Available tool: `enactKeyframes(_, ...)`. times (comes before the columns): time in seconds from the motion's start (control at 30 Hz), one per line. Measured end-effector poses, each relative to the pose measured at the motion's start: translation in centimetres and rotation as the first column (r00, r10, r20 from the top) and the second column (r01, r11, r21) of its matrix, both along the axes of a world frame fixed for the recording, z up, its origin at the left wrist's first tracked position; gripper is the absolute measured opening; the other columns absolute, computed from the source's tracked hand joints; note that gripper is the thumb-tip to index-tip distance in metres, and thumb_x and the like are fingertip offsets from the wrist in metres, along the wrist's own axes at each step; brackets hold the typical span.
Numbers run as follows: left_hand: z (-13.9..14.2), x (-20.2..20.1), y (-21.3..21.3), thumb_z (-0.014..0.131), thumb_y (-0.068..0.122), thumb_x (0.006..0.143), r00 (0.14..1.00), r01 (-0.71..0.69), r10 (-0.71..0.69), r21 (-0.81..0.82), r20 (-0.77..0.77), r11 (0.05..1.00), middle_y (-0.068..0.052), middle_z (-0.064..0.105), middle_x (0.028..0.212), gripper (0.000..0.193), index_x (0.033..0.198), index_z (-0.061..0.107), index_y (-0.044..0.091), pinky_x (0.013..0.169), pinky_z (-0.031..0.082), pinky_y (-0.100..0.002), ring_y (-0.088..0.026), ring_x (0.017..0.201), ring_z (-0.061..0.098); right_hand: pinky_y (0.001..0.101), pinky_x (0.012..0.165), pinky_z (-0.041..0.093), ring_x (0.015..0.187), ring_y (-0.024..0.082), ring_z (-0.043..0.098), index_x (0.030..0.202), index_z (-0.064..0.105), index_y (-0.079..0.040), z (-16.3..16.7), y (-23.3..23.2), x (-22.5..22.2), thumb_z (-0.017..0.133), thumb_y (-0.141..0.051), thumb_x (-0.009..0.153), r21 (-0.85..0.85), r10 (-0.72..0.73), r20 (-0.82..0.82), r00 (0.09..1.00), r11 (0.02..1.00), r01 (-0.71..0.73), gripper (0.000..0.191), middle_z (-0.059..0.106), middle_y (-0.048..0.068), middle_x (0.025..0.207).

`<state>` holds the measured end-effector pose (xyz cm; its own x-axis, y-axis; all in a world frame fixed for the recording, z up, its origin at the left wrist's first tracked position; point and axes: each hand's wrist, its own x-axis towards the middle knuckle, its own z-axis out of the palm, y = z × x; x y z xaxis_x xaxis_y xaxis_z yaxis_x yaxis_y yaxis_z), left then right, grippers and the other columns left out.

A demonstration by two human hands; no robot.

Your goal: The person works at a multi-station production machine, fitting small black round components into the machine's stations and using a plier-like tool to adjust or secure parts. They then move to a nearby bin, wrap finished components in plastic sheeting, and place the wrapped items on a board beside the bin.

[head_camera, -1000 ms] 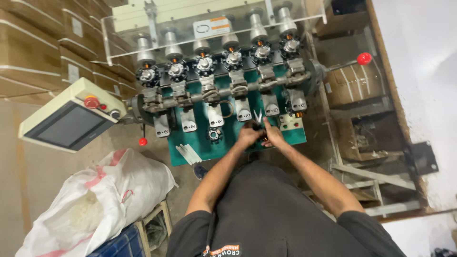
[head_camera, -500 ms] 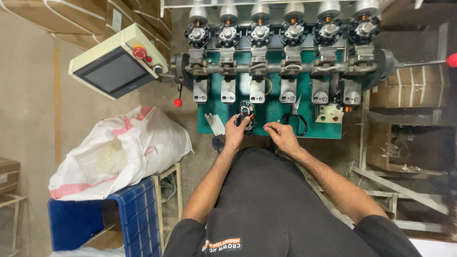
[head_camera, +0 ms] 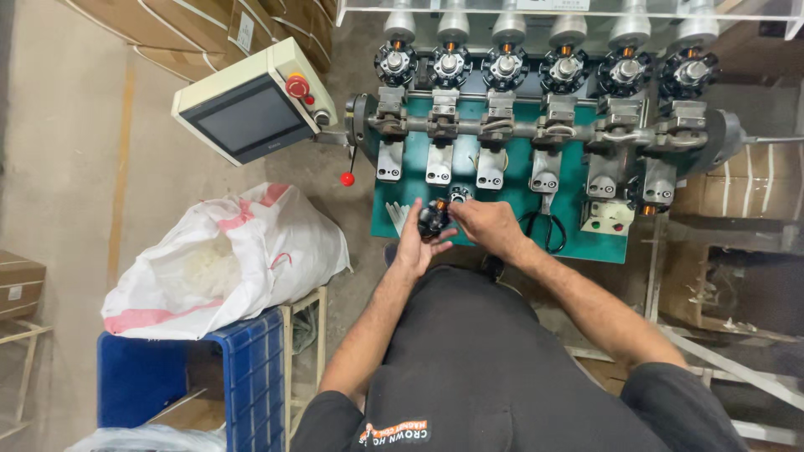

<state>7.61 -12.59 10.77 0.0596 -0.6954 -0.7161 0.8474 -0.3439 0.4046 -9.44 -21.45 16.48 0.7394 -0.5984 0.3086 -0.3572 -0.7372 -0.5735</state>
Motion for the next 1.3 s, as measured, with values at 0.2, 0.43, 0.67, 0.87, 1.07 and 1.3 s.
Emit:
enactKeyframes(0.2, -0.2, -0.6, 0.4, 0.069, 0.036, 0.097, 0.881, 0.075, -0.030, -0.076, 0.471, 0.994, -0.003, 0.069, 0.093, 0.032, 0.111, 0.068, 0.007, 0.060, 0.055, -0.027, -0.011, 0.077, 0.064, 0.0405, 0.060, 0.054, 0.072, 0.030, 0.069, 0.102, 0.071, -0.008, 0.5, 2.7, 2.2, 0.073, -0.012, 0.091, -0.002, -0.038, 0.116, 0.993, 0.999, 0.039, 0.012, 0.070, 0.011, 0.084)
enactKeyframes(0.43, -2.1, 1.4, 1.6, 0.074, 0.019, 0.095, 0.707, 0.060, 0.035, -0.110, 0.706, 0.992, -0.001, 0.071, 0.093, 0.022, 0.110, 0.069, 0.005, 0.055, 0.053, -0.024, -0.006, 0.074, 0.065, 0.0339, 0.058, 0.054, 0.067, 0.022, 0.069, 0.097, 0.073, -0.008, -3.4, 6.1, 1.6, 0.073, -0.016, 0.092, 0.272, -0.083, 0.179, 0.980, 0.962, 0.031, 0.009, 0.073, 0.009, 0.084)
enactKeyframes(0.67, -4.0, 6.5, 5.0, 0.074, 0.015, 0.091, 0.879, -0.066, 0.056, 0.004, 0.473, 0.998, -0.005, 0.071, 0.089, 0.020, 0.106, 0.068, 0.002, 0.054, 0.062, -0.031, -0.012, 0.070, 0.070, 0.0285, 0.041, 0.038, 0.051, 0.014, 0.054, 0.083, 0.070, -0.004, -16.4, 7.1, 7.1, 0.070, -0.029, 0.097, 0.899, -0.242, -0.437, 0.866, -0.091, 0.428, 0.029, 0.060, 0.003, 0.061)
enactKeyframes(0.87, -5.3, 10.1, 8.6, 0.072, 0.012, 0.090, 0.888, -0.051, 0.004, 0.091, 0.460, 0.995, -0.006, 0.071, 0.090, 0.021, 0.107, 0.066, 0.002, 0.056, 0.062, -0.031, -0.013, 0.070, 0.069, 0.0197, 0.040, 0.031, 0.050, 0.002, 0.048, 0.082, 0.068, -0.013, -18.7, 7.1, 12.4, 0.069, -0.023, 0.095, 0.771, -0.549, -0.526, 0.650, -0.630, 0.091, 0.016, 0.066, -0.004, 0.068)
enactKeyframes(1.07, -4.4, 10.3, 9.9, 0.073, 0.009, 0.089, 0.649, 0.225, -0.157, 0.010, 0.745, 0.974, -0.012, 0.068, 0.101, 0.036, 0.122, 0.061, 0.001, 0.067, 0.057, -0.037, -0.023, 0.083, 0.068, 0.0189, 0.044, 0.033, 0.050, 0.003, 0.047, 0.087, 0.070, -0.009, -15.5, 6.2, 13.4, 0.071, -0.015, 0.095, 0.773, -0.650, -0.296, 0.700, -0.594, -0.225, 0.009, 0.064, -0.005, 0.069)
enactKeyframes(1.3, 0.5, 8.7, 8.9, 0.076, 0.003, 0.082, 0.015, 0.468, 0.155, -0.144, 0.988, 0.872, -0.018, 0.063, 0.115, 0.050, 0.127, 0.053, 0.006, 0.091, 0.053, -0.040, -0.035, 0.107, 0.065, 0.0238, 0.051, 0.037, 0.062, 0.002, 0.044, 0.083, 0.066, 0.000, -6.3, 6.7, 7.7, 0.075, -0.018, 0.097, 0.814, -0.196, -0.109, 0.975, 0.545, 0.201, 0.024, 0.058, 0.001, 0.068)
